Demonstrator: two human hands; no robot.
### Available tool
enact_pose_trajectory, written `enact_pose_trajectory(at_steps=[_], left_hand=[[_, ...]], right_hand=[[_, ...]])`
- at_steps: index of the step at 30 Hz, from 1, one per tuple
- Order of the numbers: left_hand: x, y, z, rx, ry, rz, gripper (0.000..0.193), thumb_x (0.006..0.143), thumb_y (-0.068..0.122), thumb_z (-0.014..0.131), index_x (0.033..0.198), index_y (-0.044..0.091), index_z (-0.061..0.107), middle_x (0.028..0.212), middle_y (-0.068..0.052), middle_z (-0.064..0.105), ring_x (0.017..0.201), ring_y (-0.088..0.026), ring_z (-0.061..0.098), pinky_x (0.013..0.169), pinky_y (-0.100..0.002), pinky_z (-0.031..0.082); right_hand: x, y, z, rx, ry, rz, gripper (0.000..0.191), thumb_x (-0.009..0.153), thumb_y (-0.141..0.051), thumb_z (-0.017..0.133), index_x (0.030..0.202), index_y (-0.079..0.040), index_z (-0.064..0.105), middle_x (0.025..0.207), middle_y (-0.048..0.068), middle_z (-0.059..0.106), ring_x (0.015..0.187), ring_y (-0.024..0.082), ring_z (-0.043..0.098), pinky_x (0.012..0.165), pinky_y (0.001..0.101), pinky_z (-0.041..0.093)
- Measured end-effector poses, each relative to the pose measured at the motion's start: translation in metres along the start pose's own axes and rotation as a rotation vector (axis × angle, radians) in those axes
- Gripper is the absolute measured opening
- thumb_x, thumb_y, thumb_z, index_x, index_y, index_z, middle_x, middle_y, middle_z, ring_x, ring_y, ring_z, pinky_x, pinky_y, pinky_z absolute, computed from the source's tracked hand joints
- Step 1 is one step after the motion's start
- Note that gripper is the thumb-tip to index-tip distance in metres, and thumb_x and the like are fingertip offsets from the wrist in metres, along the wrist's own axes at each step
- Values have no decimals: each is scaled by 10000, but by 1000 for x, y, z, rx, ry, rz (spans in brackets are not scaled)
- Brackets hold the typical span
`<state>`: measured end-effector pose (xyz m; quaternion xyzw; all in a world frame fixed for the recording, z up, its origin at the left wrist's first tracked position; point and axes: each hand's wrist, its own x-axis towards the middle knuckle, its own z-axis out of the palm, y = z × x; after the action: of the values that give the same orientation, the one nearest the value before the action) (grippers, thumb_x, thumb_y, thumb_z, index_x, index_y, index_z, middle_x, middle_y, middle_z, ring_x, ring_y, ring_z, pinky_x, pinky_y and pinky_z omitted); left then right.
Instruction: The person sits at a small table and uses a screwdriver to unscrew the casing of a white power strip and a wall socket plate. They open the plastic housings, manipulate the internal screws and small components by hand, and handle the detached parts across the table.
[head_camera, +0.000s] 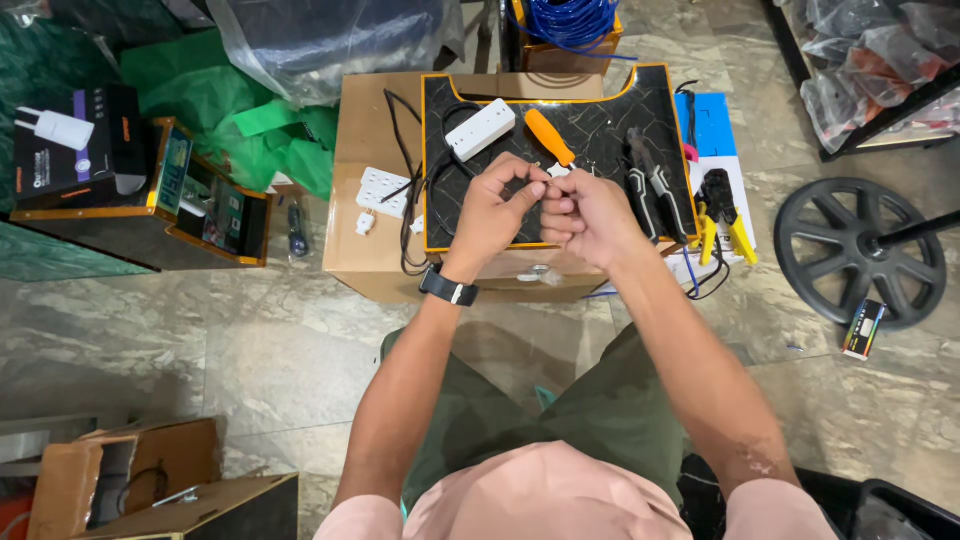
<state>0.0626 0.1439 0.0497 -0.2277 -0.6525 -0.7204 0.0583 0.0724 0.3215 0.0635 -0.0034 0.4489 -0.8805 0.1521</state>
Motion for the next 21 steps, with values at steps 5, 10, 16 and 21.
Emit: enact_pose_trajectory(at_steps=[5, 10, 16, 21], left_hand=[[1, -1, 1, -18, 33, -115, 70, 967, 21, 717, 1031, -4, 726, 907, 11, 641, 805, -56, 550, 712, -229, 456], [1, -4, 2, -87, 5, -137, 84, 970, 47, 720, 1035, -6, 729, 910, 27, 654, 793, -41, 548, 695, -215, 448], [0, 7, 3, 146, -42, 58, 130, 933, 31, 735, 1053, -9, 762, 925, 0, 644, 821, -68, 568, 697, -228, 429], [1, 8, 1, -84, -63, -53, 164, 993, 67, 676, 1134, 22, 746, 955, 16, 666, 849, -49, 604, 749, -213, 489]], right_hand=[[-17, -4, 17, -800, 243, -353, 69, 1003, -101, 600, 990, -39, 630, 730, 5, 560, 617, 88, 522, 561, 265, 415], [-30, -6, 20, -1266, 58, -960, 96, 1054, -83, 613, 1046, 13, 615, 854, 49, 584, 742, 148, 565, 656, 253, 451], [-4, -2, -14, -18, 78, 68, 213, 953, -121, 578, 753, -52, 578, 590, -19, 439, 445, 91, 364, 442, 287, 312], [-10, -12, -23, -110, 102, 112, 241, 952, -138, 569, 726, -57, 549, 601, -24, 439, 453, 87, 385, 442, 276, 310]])
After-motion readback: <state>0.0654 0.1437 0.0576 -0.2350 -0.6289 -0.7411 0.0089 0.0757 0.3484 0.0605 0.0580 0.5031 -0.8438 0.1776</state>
